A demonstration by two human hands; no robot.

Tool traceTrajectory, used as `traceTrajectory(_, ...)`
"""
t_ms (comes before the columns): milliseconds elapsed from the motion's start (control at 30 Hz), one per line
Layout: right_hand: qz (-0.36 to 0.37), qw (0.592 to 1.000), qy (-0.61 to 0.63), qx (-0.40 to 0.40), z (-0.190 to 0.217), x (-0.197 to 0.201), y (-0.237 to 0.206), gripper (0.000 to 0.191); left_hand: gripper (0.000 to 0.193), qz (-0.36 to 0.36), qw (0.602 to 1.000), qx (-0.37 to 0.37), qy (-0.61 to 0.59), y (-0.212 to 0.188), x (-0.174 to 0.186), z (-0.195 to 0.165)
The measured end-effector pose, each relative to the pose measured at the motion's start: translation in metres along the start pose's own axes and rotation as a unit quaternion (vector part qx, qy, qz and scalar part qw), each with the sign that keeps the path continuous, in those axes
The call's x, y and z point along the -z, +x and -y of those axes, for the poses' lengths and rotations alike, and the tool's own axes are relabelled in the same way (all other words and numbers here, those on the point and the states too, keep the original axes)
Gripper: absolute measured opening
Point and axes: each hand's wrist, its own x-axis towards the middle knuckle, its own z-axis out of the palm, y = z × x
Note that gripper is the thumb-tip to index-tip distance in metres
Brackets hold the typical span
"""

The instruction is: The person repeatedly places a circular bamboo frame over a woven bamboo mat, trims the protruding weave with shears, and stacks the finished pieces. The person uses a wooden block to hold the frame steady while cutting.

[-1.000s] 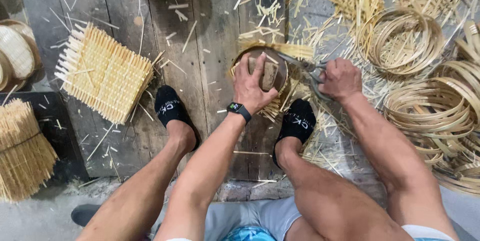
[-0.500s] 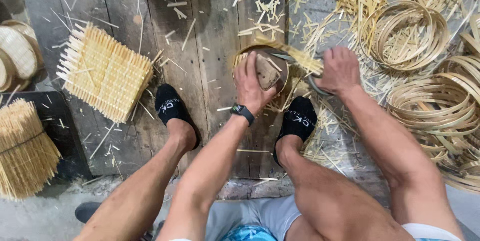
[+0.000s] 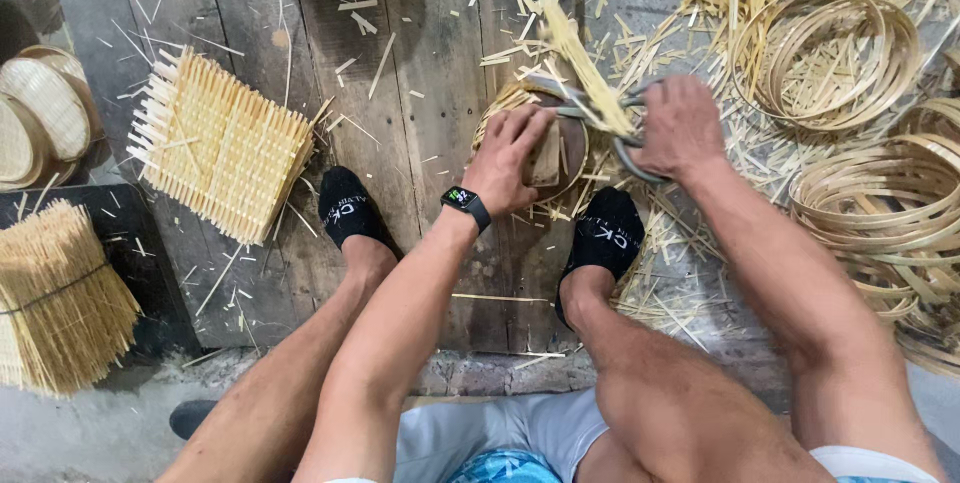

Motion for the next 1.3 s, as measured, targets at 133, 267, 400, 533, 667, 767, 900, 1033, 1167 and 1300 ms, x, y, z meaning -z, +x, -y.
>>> traceTrajectory(133,0.093,0.995,0.036,-0.028,-0.002,0.005,0.000,0.027,0.121,-0.043,0.997,0.045,0.041,-0.006,-0.002,-0.008)
traceTrajectory(267,0.172,0.983,0.038,-0.046,-0.011,0.015,-0.004,0.037,0.116,-0.172,0.974,0.138,-0.040,-0.018,-0.025,-0.023)
traceTrajectory(400,0.043,0.999,0.002,-0.013,0.001,0.011,-0.003,0.057,0.110,-0.194,0.976,0.089,-0.044,-0.019,-0.034,-0.019)
traceTrajectory(533,0.100,0.994,0.021,-0.043,0.001,0.000,-0.007,0.030,0.107,-0.144,0.988,0.048,-0.029,-0.021,-0.021,-0.008)
traceTrajectory(667,0.157,0.986,0.007,-0.051,-0.011,-0.003,-0.014,0.034,0.100,-0.123,0.989,0.050,-0.058,-0.020,-0.012,-0.009)
traceTrajectory(767,0.165,0.984,0.010,-0.069,-0.006,0.003,-0.011,0.054,0.099,-0.123,0.990,0.039,-0.062,-0.016,-0.010,-0.009)
traceTrajectory(900,0.202,0.976,0.017,-0.083,0.002,0.022,-0.001,0.069,0.095,-0.098,0.991,0.042,-0.078,-0.014,-0.007,-0.003)
traceTrajectory(1033,0.200,0.978,-0.002,-0.064,0.000,0.038,-0.007,0.061,0.094,-0.110,0.989,0.051,-0.081,-0.014,-0.012,-0.002)
traceTrajectory(1167,0.210,0.972,0.027,-0.096,0.014,0.021,-0.012,0.058,0.098,-0.082,0.994,0.041,-0.052,-0.009,-0.015,-0.001)
traceTrajectory(1300,0.175,0.980,0.031,-0.087,0.017,-0.001,-0.016,0.037,0.099,-0.045,0.998,0.007,-0.043,-0.011,-0.010,0.002)
